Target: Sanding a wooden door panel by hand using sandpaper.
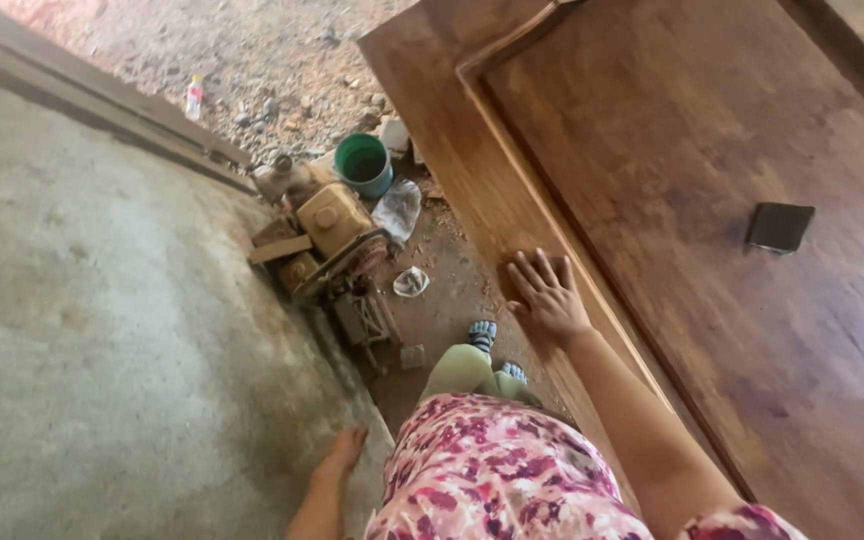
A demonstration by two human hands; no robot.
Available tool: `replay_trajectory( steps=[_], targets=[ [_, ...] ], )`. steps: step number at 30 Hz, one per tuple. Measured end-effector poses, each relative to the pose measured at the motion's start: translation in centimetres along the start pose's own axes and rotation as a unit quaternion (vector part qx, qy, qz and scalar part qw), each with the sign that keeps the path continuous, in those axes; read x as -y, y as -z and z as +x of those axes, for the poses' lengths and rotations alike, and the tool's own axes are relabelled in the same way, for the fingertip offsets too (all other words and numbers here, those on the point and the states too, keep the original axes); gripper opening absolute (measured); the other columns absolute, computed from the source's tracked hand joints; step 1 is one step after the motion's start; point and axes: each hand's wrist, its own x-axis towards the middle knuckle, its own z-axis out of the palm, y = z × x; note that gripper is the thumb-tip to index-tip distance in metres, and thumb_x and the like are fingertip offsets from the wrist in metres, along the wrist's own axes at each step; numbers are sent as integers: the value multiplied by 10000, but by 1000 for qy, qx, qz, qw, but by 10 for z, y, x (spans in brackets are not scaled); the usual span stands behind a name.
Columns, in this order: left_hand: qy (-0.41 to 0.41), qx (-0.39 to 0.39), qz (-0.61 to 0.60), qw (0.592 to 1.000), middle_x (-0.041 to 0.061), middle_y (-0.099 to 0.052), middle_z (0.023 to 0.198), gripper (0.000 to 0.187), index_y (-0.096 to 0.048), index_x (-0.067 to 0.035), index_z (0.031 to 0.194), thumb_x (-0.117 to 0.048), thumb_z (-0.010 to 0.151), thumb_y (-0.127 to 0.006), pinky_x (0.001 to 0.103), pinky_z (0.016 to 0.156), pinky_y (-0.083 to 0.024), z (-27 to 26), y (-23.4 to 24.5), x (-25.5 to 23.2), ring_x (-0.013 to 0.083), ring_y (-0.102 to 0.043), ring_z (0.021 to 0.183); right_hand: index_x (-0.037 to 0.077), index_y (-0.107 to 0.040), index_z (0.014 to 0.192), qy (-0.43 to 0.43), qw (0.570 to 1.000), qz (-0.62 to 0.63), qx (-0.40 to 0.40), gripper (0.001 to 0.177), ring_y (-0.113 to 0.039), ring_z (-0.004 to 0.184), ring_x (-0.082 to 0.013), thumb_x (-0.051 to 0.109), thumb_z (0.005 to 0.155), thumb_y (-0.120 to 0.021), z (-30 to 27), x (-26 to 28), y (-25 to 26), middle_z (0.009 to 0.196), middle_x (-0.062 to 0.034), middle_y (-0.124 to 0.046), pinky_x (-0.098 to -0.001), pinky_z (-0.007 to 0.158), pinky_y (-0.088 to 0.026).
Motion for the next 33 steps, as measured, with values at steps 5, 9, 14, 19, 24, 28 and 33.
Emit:
replay_trajectory(
  steps=[5,9,14,19,24,28,33],
  targets=[
    [124,10,-67,990,181,-780,1166,560,-788,-127,1187,-574,930,-568,411,1029,-519,-44,-54,100,313,-722,1173,219,-169,1586,-10,982,-15,-189,716,-76,1528,-245,639,1006,-164,-89,-9,-48,1650,-2,-156,-542,1236,11],
    [127,19,-53,990,154,-720,1232,543,-740,-139,1236,-563,944,-567,413,1039,-489,-21,-59,88,315,-666,1216,169,-161,1597,-33,984,44,-167,695,-64,1581,-280,565,1026,-148,-149,-7,-62,1698,-16,-146,-570,1261,14],
    [28,-56,-185,981,203,-762,1136,567,-725,-107,1222,-561,957,-514,422,972,-545,23,-16,43,339,-738,1113,126,-159,1566,-35,971,16,-234,756,-36,1535,-320,612,988,-191,-111,3,-41,1661,-52,-98,-600,1191,7],
    [38,-70,-151,985,167,-732,1229,567,-710,-152,1275,-576,958,-509,394,1018,-510,59,25,43,307,-670,1207,130,-176,1565,-11,975,11,-223,759,-38,1528,-315,622,988,-206,19,5,-19,1662,-48,-103,-616,1193,8],
    [-59,-89,-200,974,139,-733,1289,577,-698,-116,1278,-560,968,-500,367,1045,-498,93,65,72,273,-664,1242,136,-164,1572,31,965,-5,-261,788,-36,1536,-300,650,977,-210,163,16,33,1669,-37,-109,-621,1193,12],
    [20,-89,-175,980,139,-722,1294,554,-705,-101,1273,-523,968,-515,380,1045,-505,125,108,76,287,-668,1235,164,-110,1618,-57,997,-37,-34,796,22,1551,-301,643,995,-233,255,32,88,1702,-25,-48,-599,1212,47],
    [-48,-95,-157,982,153,-711,1298,537,-642,-122,1329,-503,962,-549,390,1038,-509,164,168,61,312,-669,1234,170,-96,1618,-118,991,48,-31,830,68,1541,-291,667,969,-235,297,43,121,1692,-26,-7,-597,1185,107]
  ],
)
